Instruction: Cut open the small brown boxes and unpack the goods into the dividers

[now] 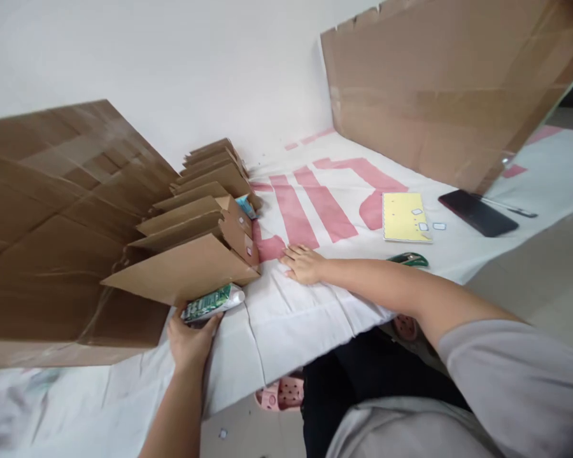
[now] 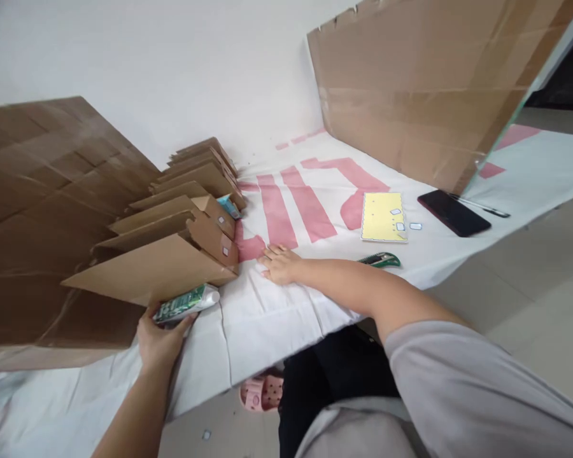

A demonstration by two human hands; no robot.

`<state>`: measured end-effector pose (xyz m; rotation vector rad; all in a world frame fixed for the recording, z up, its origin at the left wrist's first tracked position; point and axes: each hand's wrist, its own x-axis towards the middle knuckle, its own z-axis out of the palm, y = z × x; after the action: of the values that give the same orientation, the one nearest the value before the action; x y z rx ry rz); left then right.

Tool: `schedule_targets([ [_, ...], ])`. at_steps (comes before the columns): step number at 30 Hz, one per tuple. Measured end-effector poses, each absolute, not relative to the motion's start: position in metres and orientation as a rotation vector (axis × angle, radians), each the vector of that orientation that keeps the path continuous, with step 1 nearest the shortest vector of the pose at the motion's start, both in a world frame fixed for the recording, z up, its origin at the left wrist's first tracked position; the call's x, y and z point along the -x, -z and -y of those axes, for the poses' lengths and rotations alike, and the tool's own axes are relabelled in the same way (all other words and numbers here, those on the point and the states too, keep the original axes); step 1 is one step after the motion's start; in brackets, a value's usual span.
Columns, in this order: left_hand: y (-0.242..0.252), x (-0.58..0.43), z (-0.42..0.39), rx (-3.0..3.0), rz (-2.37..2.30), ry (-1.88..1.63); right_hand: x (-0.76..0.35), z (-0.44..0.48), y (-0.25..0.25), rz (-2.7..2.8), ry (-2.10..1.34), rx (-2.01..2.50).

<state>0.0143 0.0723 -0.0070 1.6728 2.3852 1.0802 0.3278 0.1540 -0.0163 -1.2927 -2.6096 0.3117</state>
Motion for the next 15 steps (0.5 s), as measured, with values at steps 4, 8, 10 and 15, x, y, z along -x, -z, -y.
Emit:
schedule_targets([
  [4, 0.0086, -0.0150, -0.0721, -1.552, -2.424, -1.017, -0.3287, -0.1523, 0.0153, 2.639, -0.196, 1.309],
  [8, 0.0088, -0.0158, -0.0721, -1.565, -2.378, -1.087, -0.3296, -0.1495, 0.0127, 2.618, -0.139, 1.315],
  [10, 0.0103, -0.0145, -0.0729, -1.598, -2.343, -1.143, -0.3301, -0.1480, 0.0125, 2.603, -0.129, 1.312],
  [15, 0.0171, -0.0079, -0.0762, -1.610, -2.324, -1.183, -0.3312, -0.1453, 0.0126, 2.552, -0.117, 1.314],
])
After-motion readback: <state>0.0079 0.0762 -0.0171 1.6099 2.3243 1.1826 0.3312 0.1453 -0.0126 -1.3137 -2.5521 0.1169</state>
